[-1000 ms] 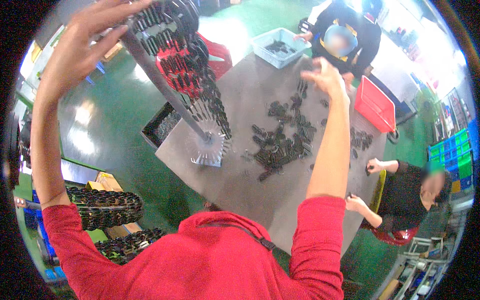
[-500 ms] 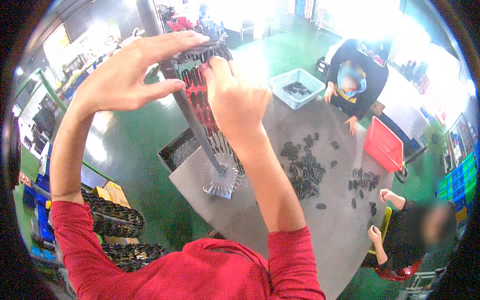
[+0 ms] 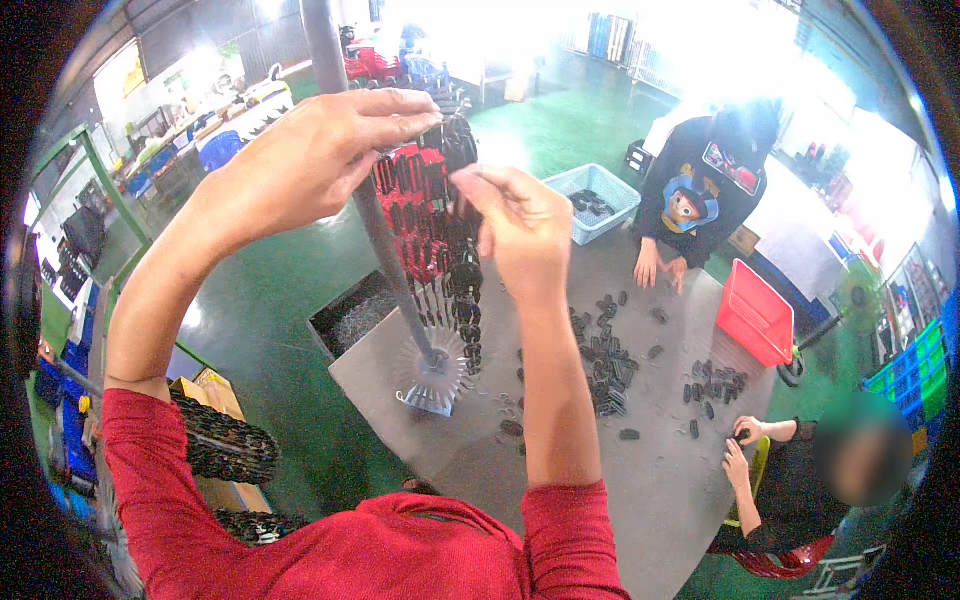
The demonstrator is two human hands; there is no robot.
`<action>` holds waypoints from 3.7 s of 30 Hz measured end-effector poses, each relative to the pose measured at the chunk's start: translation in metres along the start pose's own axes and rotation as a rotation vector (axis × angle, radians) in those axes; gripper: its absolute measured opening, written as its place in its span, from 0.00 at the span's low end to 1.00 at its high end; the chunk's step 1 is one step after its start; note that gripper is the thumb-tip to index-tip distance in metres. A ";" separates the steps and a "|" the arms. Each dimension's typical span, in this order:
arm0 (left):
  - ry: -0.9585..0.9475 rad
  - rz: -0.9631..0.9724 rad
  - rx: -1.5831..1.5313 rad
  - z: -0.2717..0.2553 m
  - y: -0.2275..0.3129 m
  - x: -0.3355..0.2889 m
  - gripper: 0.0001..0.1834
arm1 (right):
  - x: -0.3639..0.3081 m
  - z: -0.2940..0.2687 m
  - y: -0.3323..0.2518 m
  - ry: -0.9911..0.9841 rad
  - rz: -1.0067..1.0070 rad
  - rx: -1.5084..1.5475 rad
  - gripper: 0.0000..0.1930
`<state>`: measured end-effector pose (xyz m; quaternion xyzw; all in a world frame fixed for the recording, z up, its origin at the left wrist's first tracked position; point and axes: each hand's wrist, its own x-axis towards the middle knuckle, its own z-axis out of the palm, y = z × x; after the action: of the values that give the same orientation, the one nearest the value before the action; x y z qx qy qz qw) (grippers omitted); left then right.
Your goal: The person sorts through a pile of plastic buckles on a table, places them into a blue basket, and then hangs them onto a metal rack in an industrial workspace.
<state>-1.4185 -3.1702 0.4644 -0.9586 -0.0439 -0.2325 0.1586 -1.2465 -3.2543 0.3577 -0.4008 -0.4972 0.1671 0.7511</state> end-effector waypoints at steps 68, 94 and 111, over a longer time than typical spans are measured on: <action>-0.074 0.023 -0.094 -0.006 0.010 0.014 0.26 | 0.002 0.028 0.007 0.187 -0.505 -0.938 0.07; -0.158 -0.213 -0.169 -0.020 0.002 -0.007 0.23 | 0.006 -0.224 0.059 -0.072 0.499 -1.570 0.29; -0.052 -0.065 -0.039 -0.002 0.007 0.001 0.21 | 0.005 0.034 0.020 0.217 -0.611 -0.937 0.07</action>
<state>-1.4178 -3.1775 0.4648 -0.9653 -0.0744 -0.2134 0.1309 -1.2713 -3.2234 0.3514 -0.5441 -0.5314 -0.3381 0.5543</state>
